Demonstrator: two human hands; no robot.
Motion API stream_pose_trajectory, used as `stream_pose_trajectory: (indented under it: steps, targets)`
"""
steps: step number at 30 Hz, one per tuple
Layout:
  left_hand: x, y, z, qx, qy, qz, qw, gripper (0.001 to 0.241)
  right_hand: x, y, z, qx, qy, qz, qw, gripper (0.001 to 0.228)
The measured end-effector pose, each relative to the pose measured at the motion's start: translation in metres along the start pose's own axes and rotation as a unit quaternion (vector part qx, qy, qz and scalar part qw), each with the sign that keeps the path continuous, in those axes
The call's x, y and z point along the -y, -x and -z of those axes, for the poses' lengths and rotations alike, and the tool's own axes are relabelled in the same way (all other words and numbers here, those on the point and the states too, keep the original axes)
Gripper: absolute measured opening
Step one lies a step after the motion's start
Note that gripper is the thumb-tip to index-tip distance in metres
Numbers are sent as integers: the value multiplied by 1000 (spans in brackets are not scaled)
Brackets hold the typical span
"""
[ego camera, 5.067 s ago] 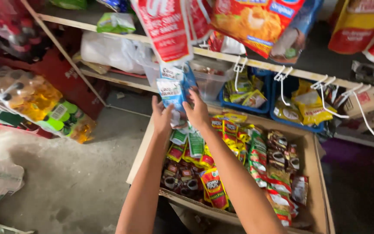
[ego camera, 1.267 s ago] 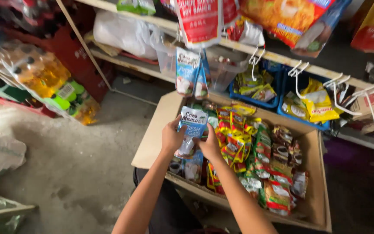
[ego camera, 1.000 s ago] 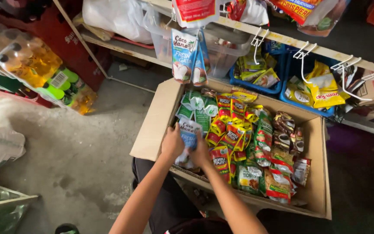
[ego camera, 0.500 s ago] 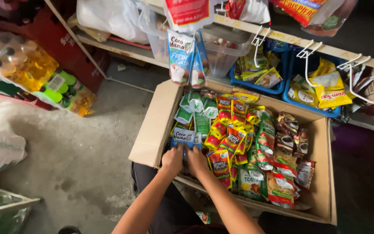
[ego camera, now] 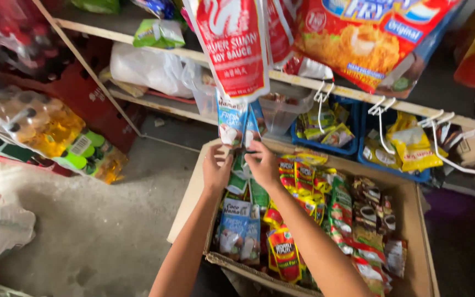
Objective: Organizing and stocking small food packets from a box onto retail shelves.
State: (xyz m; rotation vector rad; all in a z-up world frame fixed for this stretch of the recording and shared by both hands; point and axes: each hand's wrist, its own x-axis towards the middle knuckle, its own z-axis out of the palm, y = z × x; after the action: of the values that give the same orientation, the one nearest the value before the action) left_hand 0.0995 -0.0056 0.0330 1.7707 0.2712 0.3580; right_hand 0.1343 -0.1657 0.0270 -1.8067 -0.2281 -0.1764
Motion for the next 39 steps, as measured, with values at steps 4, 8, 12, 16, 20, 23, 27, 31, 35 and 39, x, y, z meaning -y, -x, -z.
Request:
stream_pose_trajectory:
  steps: [4, 8, 12, 16, 20, 23, 27, 31, 35, 39]
  targets:
    - [12, -49, -9, -49, 15, -75, 996, 63, -13, -44, -8, 9, -68, 31, 997, 50]
    - [61, -99, -30, -16, 97, -65, 993, 89, -26, -70, -21, 15, -153, 54, 987, 51]
    - [52, -107, -29, 40, 206, 46, 977, 93, -35, -75, -30, 16, -222, -57, 973, 43]
    - [37, -91, -12, 91, 193, 75, 974, 60, -17, -71, -26, -4, -230, -75, 970, 23]
    - [2, -59, 6, 124, 177, 66, 974, 29, 20, -58, -19, -27, -140, 20, 990, 13]
    - [-13, -41, 14, 114, 201, 43, 972, 26, 25, -48, -18, -13, -134, 30, 990, 12]
    - [-43, -5, 35, 98, 252, 23, 962, 26, 49, -28, -18, -25, -193, 44, 980, 13]
    - [-66, 14, 44, 92, 276, 11, 957, 26, 93, -7, -18, -57, -206, 20, 977, 13]
    - [-79, 29, 54, 57, 271, 7, 961, 26, 131, 8, -9, -11, -233, 15, 972, 13]
    - [-83, 54, 56, 63, 273, 3, 960, 27, 122, 30, -4, -6, -233, 13, 972, 13]
